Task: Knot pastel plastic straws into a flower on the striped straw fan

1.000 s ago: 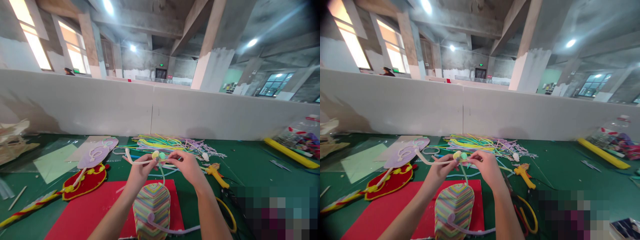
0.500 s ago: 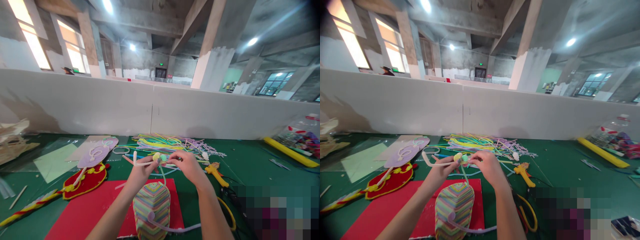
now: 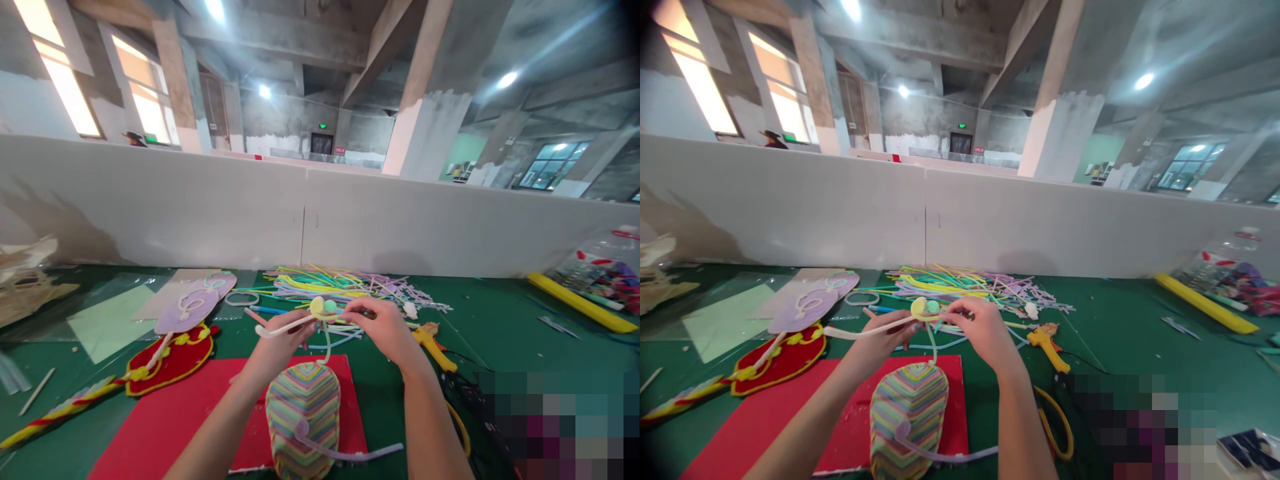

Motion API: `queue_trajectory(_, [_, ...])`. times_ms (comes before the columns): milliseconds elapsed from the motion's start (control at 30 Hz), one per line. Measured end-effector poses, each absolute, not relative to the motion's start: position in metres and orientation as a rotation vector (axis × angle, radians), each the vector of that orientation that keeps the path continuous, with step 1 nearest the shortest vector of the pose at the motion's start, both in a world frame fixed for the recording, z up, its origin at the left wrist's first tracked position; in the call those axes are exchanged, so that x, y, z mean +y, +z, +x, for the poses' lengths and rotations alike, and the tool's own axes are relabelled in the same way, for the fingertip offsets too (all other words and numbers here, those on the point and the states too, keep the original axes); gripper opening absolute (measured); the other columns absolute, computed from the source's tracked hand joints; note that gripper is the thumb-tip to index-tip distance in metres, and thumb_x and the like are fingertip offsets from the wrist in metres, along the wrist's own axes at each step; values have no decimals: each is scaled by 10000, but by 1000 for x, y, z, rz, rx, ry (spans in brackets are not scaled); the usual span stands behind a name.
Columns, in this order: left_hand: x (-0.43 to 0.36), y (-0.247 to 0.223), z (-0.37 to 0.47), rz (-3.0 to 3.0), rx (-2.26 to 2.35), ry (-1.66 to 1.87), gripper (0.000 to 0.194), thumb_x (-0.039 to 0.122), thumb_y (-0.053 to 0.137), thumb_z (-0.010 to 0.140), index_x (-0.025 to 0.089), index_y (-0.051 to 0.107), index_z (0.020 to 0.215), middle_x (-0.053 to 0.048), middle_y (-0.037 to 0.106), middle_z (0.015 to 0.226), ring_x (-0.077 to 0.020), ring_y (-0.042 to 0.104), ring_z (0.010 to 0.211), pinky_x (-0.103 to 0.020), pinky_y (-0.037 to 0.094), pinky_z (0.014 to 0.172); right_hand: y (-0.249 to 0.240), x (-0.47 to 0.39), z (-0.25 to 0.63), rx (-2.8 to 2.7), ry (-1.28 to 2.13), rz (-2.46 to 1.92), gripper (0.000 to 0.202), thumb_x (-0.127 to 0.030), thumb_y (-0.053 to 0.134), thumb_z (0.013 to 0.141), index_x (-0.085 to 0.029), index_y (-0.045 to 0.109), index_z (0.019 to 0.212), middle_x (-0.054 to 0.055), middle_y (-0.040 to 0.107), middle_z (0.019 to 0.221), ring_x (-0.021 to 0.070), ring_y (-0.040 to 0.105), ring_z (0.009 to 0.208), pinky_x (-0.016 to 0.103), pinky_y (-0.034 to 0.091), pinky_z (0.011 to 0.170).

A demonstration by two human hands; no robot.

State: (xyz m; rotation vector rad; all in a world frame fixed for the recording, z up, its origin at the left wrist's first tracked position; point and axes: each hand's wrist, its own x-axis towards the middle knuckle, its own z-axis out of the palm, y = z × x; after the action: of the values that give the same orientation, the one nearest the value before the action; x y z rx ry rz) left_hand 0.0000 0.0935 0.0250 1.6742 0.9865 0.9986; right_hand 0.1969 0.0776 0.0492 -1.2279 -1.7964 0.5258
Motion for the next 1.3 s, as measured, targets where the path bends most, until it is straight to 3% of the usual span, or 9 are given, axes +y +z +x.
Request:
queue_trajectory(267, [96, 25, -4, 1737, 942, 995, 238, 370, 552, 763, 160, 658, 730, 5, 556, 559, -101, 472, 497, -199, 387, 494, 50, 76, 198, -1812, 680, -1221, 124, -299, 595, 773, -204, 648, 713, -11, 644, 699, 143, 575, 661, 237, 426, 605])
queue_trajectory(467, [97, 21, -8, 1726, 877, 907, 272, 365, 542, 773, 152, 691, 853, -63, 658, 775, -105, 499, 534, -203, 401, 494, 50, 78, 198, -1803, 528, -1097, 108, -263, 590, 795, -207, 648, 722, 14, 638, 756, 155, 577, 731, 263, 438, 694])
queue_trajectory(667, [91, 28, -11, 1797, 819, 744, 326, 368, 481, 817, 150, 699, 921, -57, 656, 748, -106, 486, 547, -191, 371, 488, 50, 77, 196, -1962, 423, -1015, 99, -269, 598, 800, -225, 665, 741, 29, 633, 830, 170, 586, 814, 296, 446, 768])
queue_trajectory(767, [88, 32, -13, 1804, 844, 745, 305, 349, 496, 804, 149, 707, 894, -62, 660, 737, -122, 508, 574, -195, 379, 499, 53, 72, 196, -1942, 390, -1063, 79, -282, 603, 797, -242, 671, 801, 24, 665, 826, 176, 596, 801, 316, 452, 773])
queue_trajectory(900, [86, 31, -17, 1774, 832, 761, 220, 288, 547, 757, 161, 723, 792, -68, 670, 711, -136, 527, 577, -189, 381, 461, 59, 61, 193, -1923, 444, -1109, 209, -295, 577, 815, -279, 645, 1012, 15, 690, 815, 180, 607, 793, 333, 461, 773])
queue_trajectory(1067, [79, 37, -17, 1829, 880, 784, 211, 293, 551, 761, 165, 719, 766, -54, 663, 674, -143, 540, 560, -218, 419, 496, 67, 52, 188, -1956, 520, -1109, 171, -286, 572, 818, -287, 666, 961, 2, 698, 840, 171, 610, 779, 320, 467, 753])
queue_trajectory(1167, [70, 49, -12, 1897, 953, 920, 205, 293, 545, 787, 204, 703, 883, -56, 679, 819, -179, 598, 741, -253, 469, 641, 68, 51, 186, -1902, 495, -1104, 99, -283, 607, 791, -267, 685, 850, -1, 689, 820, 166, 611, 771, 294, 470, 720])
queue_trajectory(1300, [59, 60, -8, 2008, 1145, 1466, 220, 276, 610, 754, 227, 642, 965, -62, 602, 1055, -194, 576, 921, -255, 467, 702, 69, 53, 185, -1655, 448, -1133, 90, -308, 629, 763, -233, 676, 777, 11, 688, 771, 168, 621, 723, 287, 488, 686])
